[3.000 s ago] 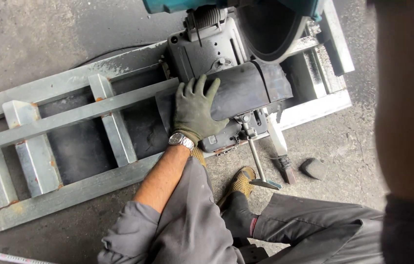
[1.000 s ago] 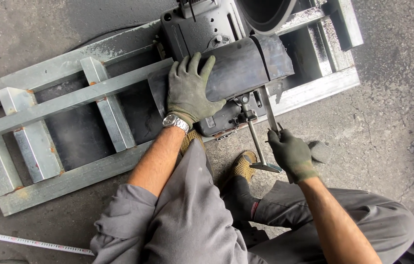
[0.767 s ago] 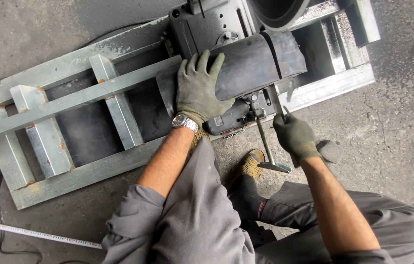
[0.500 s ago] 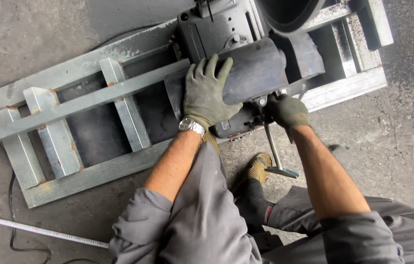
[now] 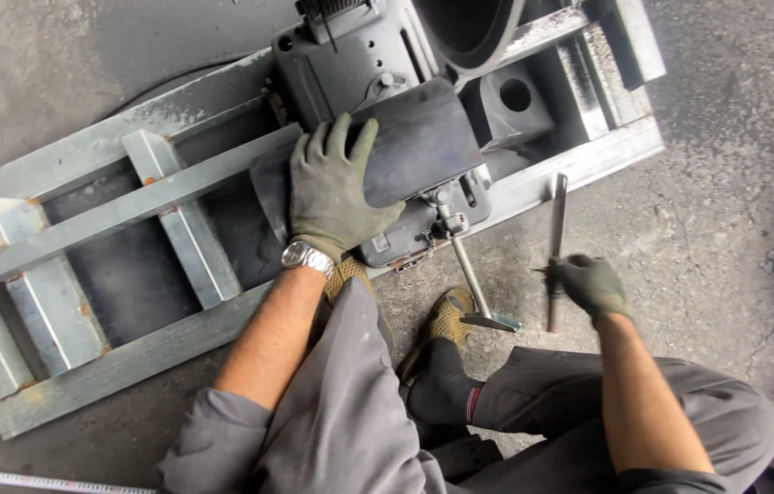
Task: Cutting a large industrial rubber cylinder using a power chop saw.
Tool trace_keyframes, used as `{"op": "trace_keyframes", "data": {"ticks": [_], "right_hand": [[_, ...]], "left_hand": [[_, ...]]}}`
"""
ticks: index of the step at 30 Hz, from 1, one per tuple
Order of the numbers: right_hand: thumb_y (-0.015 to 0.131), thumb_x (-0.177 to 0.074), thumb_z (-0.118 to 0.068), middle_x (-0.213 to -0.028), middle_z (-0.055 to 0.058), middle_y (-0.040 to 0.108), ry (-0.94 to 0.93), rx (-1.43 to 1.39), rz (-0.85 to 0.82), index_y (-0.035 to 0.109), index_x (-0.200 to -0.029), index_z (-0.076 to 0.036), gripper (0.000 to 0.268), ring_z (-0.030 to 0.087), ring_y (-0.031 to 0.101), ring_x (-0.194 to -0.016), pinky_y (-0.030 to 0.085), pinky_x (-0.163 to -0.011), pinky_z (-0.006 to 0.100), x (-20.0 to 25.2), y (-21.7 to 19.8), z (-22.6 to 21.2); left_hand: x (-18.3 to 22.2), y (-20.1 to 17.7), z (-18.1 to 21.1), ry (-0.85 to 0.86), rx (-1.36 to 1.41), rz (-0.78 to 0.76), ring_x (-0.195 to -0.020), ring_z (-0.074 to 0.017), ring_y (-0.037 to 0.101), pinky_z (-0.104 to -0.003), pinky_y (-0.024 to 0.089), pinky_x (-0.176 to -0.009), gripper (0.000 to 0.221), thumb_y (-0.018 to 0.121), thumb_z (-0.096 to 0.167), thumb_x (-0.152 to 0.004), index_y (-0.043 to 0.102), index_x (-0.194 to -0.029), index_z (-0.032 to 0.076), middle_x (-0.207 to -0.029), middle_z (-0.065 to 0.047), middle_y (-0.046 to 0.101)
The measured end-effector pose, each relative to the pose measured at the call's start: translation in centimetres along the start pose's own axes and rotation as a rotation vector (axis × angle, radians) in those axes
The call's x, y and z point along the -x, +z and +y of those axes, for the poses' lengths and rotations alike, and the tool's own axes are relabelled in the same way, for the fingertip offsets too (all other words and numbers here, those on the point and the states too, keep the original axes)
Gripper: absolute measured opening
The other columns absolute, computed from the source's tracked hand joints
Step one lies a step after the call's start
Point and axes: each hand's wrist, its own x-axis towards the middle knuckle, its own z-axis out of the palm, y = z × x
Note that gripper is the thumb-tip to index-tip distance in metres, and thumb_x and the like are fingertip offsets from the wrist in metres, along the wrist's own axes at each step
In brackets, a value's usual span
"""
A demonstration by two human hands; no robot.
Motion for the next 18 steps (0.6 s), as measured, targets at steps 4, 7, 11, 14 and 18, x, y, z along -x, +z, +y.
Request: {"op": "trace_keyframes", "data": {"ticks": [4,7,11,14,18], "right_hand": [[0.058,-0.105,-0.042,-0.118,0.008,0.061,-0.136,-0.154,0.174,0.07,-0.13,-0.008,0.043,0.019,0.064,-0.098,0.051,-0.083,0.032,2.7,-1.5,-7.1],[0.059,-0.099,-0.045,-0.107,0.009,0.074,-0.191,-0.8,-0.087,0.067,-0.128,-0.004,0.051,0.018,0.068,-0.087,0.052,-0.076,0.031,-6.3,4.0,-7.4],[0.061,-0.09,-0.057,-0.094,0.007,0.075,-0.036,-1.083,-0.257,0.061,-0.12,-0.014,0.051,0.021,0.069,-0.071,0.053,-0.065,0.034,-11.7,6.1,-14.5],[0.07,-0.089,-0.06,-0.08,0.01,0.059,0.1,-1.469,-0.367,0.057,-0.119,-0.008,0.061,0.024,0.058,-0.062,0.047,-0.058,0.038,-19.6,9.5,-15.9],[0.081,-0.087,-0.061,-0.056,0.001,0.041,0.044,-1.539,-0.32,0.048,-0.073,-0.02,0.054,0.019,0.045,-0.044,0.035,-0.043,0.037,-18.2,7.7,-18.5]], "left_hand": [[-0.1,0.1,-0.1,0.002,-0.014,0.015,-0.138,-0.0448,0.04,-0.059,0.026,-0.117,0.111,0.085,0.061,-0.062,0.044,-0.153,0.012,-0.152,-0.025,0.041],[-0.4,-0.5,0.4,-0.017,-0.02,-0.006,-0.138,-0.0441,0.041,-0.058,0.027,-0.117,0.109,0.085,0.06,-0.061,0.046,-0.151,0.012,-0.151,-0.024,0.043],[-0.5,-0.6,0.4,0.008,-0.029,0.009,-0.138,-0.0427,0.042,-0.057,0.028,-0.117,0.108,0.085,0.059,-0.062,0.047,-0.151,0.011,-0.151,-0.024,0.045],[-0.8,-1.0,0.6,0.0,-0.005,0.026,-0.138,-0.0412,0.043,-0.057,0.029,-0.118,0.105,0.084,0.059,-0.061,0.05,-0.148,0.012,-0.15,-0.021,0.047],[-1.1,-1.5,0.6,-0.007,-0.024,0.013,-0.133,-0.0422,0.046,-0.058,0.033,-0.113,0.103,0.084,0.061,-0.059,0.053,-0.144,0.011,-0.146,-0.022,0.05]]}}
